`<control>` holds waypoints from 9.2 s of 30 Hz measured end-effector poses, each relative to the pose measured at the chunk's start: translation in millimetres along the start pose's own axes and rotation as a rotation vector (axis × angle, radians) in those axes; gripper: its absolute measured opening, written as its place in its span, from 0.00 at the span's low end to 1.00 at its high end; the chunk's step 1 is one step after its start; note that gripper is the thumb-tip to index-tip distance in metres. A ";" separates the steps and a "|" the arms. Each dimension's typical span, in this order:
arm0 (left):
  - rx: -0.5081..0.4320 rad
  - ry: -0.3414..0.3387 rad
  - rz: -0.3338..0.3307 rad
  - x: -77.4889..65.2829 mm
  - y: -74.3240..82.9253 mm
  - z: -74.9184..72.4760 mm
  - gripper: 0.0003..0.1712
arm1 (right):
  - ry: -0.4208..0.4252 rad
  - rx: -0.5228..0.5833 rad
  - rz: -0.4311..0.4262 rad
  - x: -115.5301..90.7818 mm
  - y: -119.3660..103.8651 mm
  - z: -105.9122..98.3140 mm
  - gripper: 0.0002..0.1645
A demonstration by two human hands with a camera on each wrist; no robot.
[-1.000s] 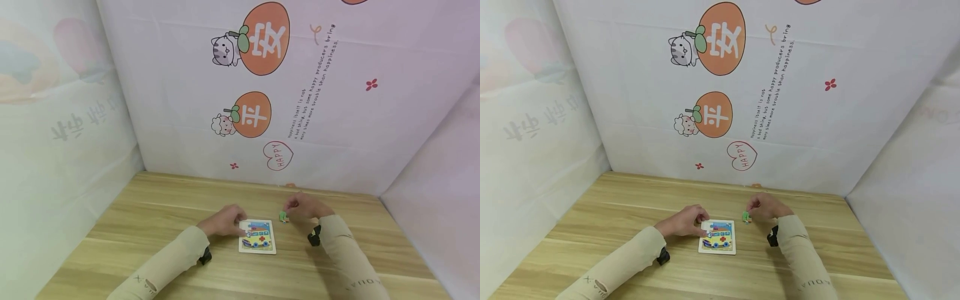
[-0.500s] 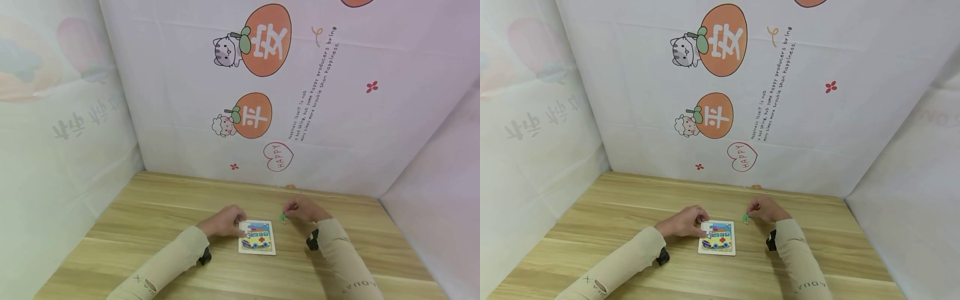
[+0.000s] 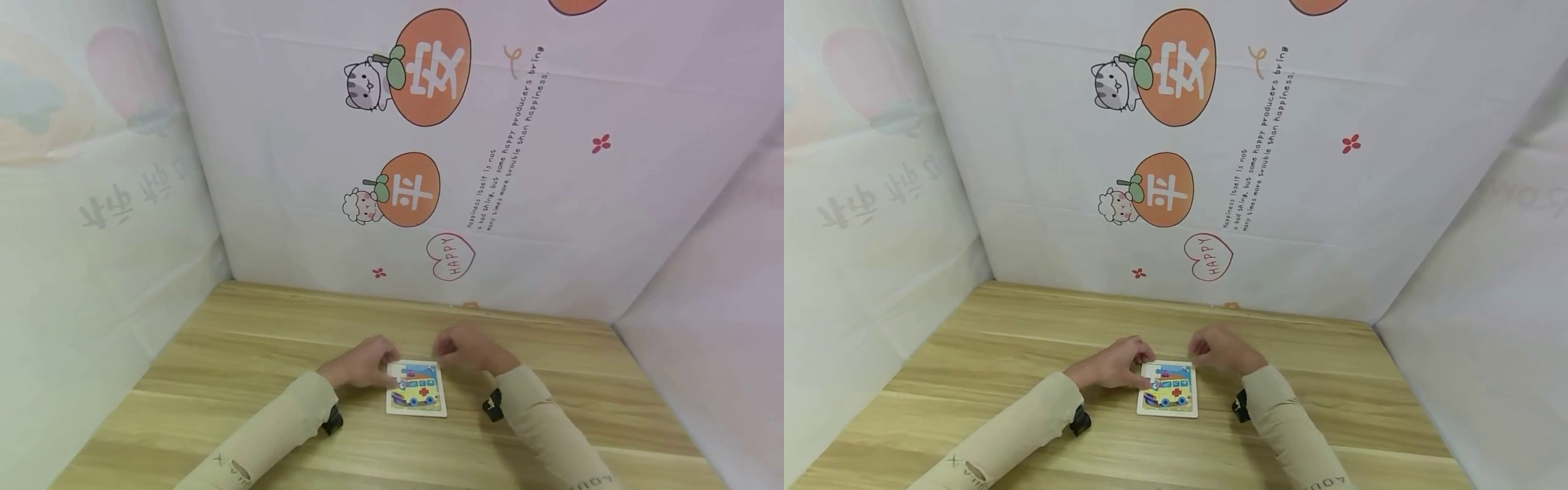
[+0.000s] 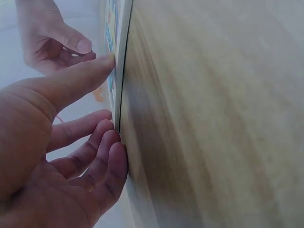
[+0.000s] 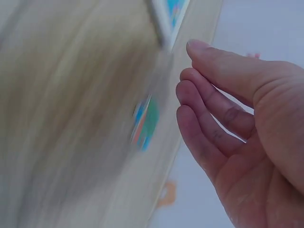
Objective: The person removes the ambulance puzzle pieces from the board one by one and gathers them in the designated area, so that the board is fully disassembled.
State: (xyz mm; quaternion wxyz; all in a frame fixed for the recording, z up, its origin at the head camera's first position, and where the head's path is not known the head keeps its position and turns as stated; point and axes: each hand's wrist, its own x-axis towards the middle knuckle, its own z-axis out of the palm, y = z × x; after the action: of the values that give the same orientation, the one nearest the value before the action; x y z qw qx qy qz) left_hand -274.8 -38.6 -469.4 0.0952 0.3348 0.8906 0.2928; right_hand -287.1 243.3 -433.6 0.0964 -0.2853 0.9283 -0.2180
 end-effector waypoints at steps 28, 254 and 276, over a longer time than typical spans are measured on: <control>-0.015 -0.002 0.062 9.9 15.5 12.5 0.26 | -0.024 0.062 -0.074 10.7 -33.8 28.4 0.06; 0.074 -0.081 -0.024 32.2 31.4 21.1 0.30 | -0.019 0.048 -0.039 -10.2 -14.6 20.7 0.09; 0.012 -0.076 -0.050 33.8 39.7 25.1 0.30 | -0.028 0.016 -0.020 -9.9 -14.5 23.6 0.14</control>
State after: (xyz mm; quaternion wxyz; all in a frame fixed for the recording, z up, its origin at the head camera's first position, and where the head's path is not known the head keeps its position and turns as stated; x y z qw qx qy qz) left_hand -269.8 18.8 -465.6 0.1342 0.3238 0.8961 0.2722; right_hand -264.7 229.8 -447.4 0.1093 -0.2970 0.9222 -0.2224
